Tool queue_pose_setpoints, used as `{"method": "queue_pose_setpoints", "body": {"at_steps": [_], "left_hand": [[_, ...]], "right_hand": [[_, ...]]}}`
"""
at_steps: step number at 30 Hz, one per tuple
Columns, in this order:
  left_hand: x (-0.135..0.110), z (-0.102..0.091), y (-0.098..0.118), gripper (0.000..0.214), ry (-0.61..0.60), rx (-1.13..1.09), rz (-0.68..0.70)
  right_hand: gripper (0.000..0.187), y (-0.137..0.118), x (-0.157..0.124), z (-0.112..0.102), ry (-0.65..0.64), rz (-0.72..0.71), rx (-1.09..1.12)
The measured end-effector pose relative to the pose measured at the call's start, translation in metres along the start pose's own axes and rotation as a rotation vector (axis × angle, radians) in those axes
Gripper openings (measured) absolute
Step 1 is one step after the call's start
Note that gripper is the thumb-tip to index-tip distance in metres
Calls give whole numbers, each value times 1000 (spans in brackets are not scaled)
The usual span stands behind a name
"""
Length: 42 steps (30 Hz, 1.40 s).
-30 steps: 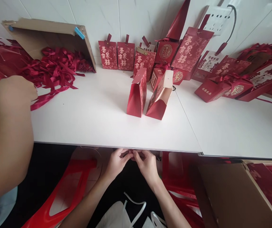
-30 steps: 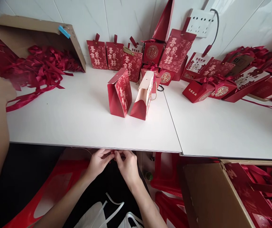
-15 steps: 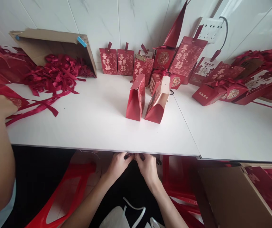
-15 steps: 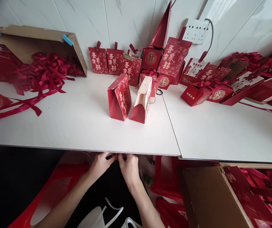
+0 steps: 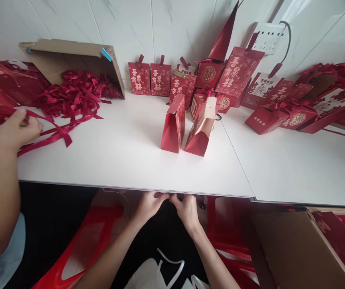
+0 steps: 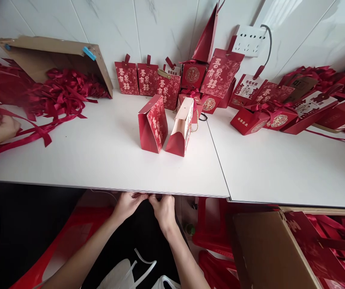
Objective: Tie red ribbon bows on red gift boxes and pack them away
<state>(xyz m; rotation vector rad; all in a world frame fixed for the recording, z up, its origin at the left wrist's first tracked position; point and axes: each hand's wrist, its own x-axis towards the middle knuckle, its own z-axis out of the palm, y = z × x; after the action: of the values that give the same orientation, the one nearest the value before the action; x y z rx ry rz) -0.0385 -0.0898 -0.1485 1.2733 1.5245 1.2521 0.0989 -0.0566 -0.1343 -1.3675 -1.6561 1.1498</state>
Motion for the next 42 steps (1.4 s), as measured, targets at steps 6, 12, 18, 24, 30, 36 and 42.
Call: {"method": "queue_pose_setpoints", "body": {"at_steps": [6, 12, 18, 24, 30, 36, 42], "left_hand": [[4, -1, 5, 32, 66, -117, -57], [-3, -1, -1, 29, -9, -203, -85], [-10, -3, -3, 18, -16, -154, -34], [-11, -13, 19, 13, -58, 162, 48], [-9, -13, 19, 16, -29, 341, 135], [-9, -5, 13, 17, -6, 386, 96], [-15, 3, 12, 16, 39, 401, 94]], "right_hand": [[26, -5, -3, 9, -100, 233, 414], [39, -6, -8, 6, -163, 290, 558], [39, 0, -13, -1, -175, 176, 448], [33, 8, -14, 3, -107, 46, 341], [24, 13, -17, 5, -133, -50, 312], [27, 16, -18, 4, -171, -81, 324], [27, 19, -20, 4, -183, -87, 350]]}}
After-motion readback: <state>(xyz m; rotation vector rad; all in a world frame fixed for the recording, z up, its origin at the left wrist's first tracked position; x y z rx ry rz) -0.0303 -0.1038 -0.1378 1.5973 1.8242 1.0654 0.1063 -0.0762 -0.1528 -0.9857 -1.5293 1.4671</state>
